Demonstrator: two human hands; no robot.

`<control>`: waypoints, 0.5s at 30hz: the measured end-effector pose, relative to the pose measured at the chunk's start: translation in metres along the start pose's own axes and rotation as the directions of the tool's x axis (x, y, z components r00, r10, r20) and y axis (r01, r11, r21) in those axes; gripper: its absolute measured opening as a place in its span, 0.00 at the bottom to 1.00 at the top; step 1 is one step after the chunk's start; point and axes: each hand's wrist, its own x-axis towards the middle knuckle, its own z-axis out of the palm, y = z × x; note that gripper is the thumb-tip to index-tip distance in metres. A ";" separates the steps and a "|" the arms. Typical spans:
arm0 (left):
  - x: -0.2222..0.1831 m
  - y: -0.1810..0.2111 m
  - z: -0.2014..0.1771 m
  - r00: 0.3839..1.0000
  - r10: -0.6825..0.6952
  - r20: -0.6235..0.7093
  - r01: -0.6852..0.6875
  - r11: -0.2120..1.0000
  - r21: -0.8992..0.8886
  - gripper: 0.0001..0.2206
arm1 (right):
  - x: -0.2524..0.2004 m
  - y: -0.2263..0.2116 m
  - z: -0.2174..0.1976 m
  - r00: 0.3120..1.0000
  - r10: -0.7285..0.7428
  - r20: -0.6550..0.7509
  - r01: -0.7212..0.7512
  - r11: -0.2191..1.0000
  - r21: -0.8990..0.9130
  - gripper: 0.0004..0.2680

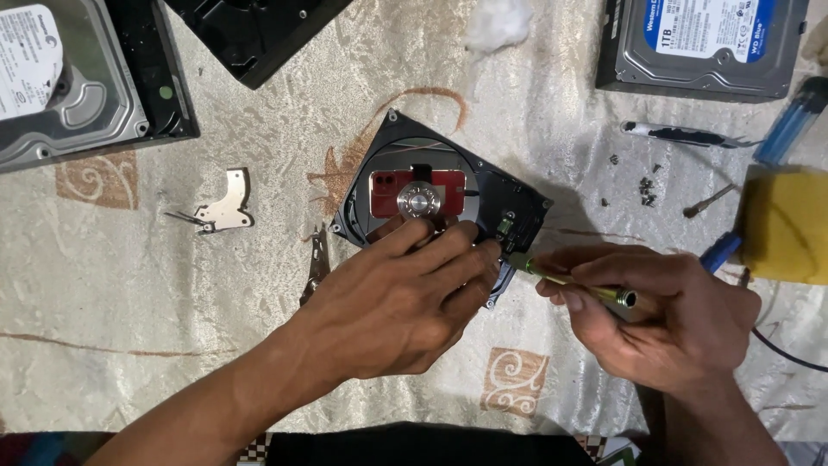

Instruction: Reassembling the internal components of a hard disk drive, specifically the actuator arm and magnets, using a screwdriver.

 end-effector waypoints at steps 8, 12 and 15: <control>-0.002 -0.001 0.002 1.000 -0.012 0.028 0.014 0.997 -0.073 0.14 | -0.007 0.006 -0.005 0.958 0.236 0.160 -0.252 0.963 0.091 0.05; 0.001 0.001 -0.001 0.999 -0.048 0.008 0.049 0.995 -0.093 0.14 | 0.002 -0.002 0.000 0.995 0.072 0.073 -0.075 0.996 0.042 0.04; 0.003 0.001 -0.003 0.999 -0.049 -0.014 0.048 0.994 -0.098 0.11 | 0.006 -0.009 -0.001 0.998 -0.058 0.035 0.061 0.993 -0.100 0.03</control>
